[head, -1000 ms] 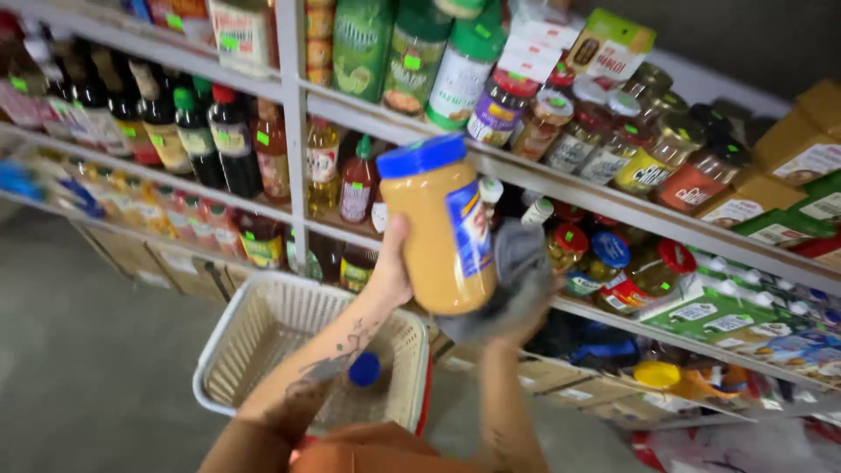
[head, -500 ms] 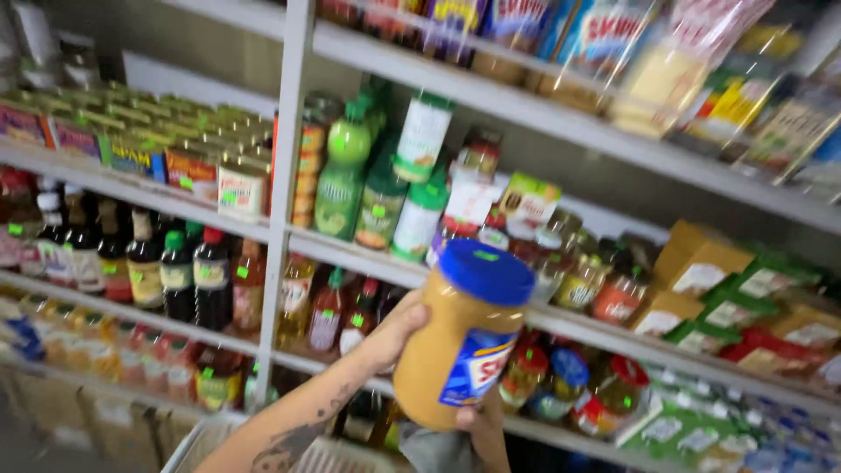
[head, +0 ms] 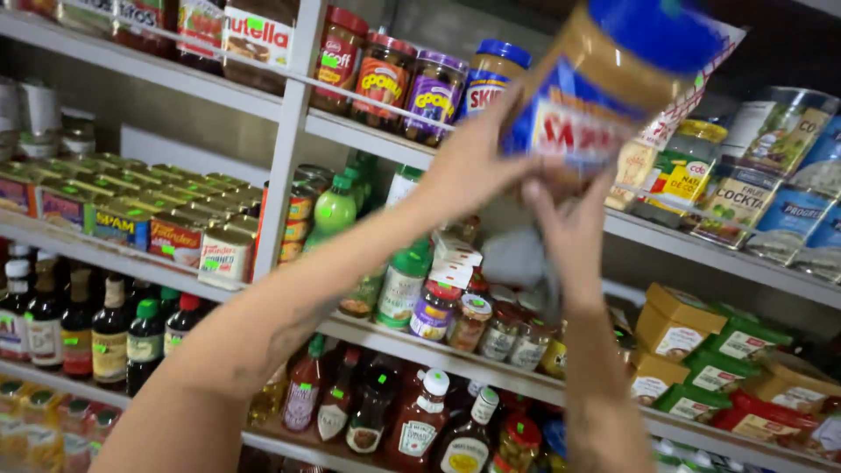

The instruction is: Wiping grocery jars with a cloth and placing them onto shelves in an organized manner.

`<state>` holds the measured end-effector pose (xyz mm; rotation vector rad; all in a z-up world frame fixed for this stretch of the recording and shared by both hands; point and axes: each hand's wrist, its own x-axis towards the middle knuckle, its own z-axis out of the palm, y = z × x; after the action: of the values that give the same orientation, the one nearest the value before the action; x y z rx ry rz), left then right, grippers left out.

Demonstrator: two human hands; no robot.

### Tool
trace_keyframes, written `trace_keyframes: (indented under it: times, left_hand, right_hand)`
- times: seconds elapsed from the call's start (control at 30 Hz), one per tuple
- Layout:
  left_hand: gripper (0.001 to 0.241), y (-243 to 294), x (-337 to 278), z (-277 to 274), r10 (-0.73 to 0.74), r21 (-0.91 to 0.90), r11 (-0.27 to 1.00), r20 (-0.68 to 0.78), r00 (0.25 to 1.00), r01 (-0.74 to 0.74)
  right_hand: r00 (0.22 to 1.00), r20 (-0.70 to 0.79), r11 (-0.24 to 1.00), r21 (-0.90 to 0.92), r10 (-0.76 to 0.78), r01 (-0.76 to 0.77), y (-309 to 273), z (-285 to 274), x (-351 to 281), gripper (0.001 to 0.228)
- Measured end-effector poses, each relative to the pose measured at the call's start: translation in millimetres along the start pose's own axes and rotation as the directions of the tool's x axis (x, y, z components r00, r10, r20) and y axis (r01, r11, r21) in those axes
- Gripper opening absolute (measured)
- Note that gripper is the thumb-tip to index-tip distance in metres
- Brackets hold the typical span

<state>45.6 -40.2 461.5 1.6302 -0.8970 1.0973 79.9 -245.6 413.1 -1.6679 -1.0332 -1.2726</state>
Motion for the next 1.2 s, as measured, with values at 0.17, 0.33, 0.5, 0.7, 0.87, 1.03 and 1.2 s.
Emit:
trace_keyframes:
  times: [0.17,0.33,0.5,0.7,0.87,1.03,1.2]
  left_hand:
    - [0.097,-49.1,77.1,-6.4,0.294,0.017,0.956,-0.049,0.954,-0.294]
    - [0.096,-93.6,92.5,-1.5,0.4,0.07,0.916,-0.123,0.908,-0.394]
    - [0.096,-115.1,86.4,8.0,0.313,0.075,0.949,-0.139,0.94,-0.305]
    - [0.081,-144.9,78.8,20.8,0.252,-0.229,0.926,-0.221,0.942,-0.302]
    - [0.082,-155.6,80.8,14.3,0.398,0.061,0.916,-0.259,0.88,-0.397]
    - [0.086,-163.9,81.2,16.1,0.317,0.103,0.948,-0.194,0.928,-0.302]
    - [0.089,-163.9,81.3,15.6,0.302,0.184,0.944,-0.155,0.941,-0.273]
  right_hand:
    - [0.996,-0.077,0.958,-0.281,0.042,-0.062,-0.5,5.7,88.9,0.104]
    - [0.981,-0.07,0.936,-0.319,-0.183,0.151,40.6,24.9,109.1,0.085]
    - [0.997,-0.072,0.991,-0.131,0.001,-0.01,43.0,39.6,109.9,0.081]
    - [0.993,-0.007,0.836,-0.54,-0.118,0.095,58.2,39.7,109.2,0.084]
    - [0.993,0.03,0.812,-0.578,0.114,-0.076,46.6,41.2,111.9,0.066]
    - [0.983,0.044,0.782,-0.613,0.177,-0.113,50.5,39.3,112.5,0.062]
    - [0.964,0.05,0.764,-0.62,0.261,-0.175,54.1,39.7,113.3,0.062]
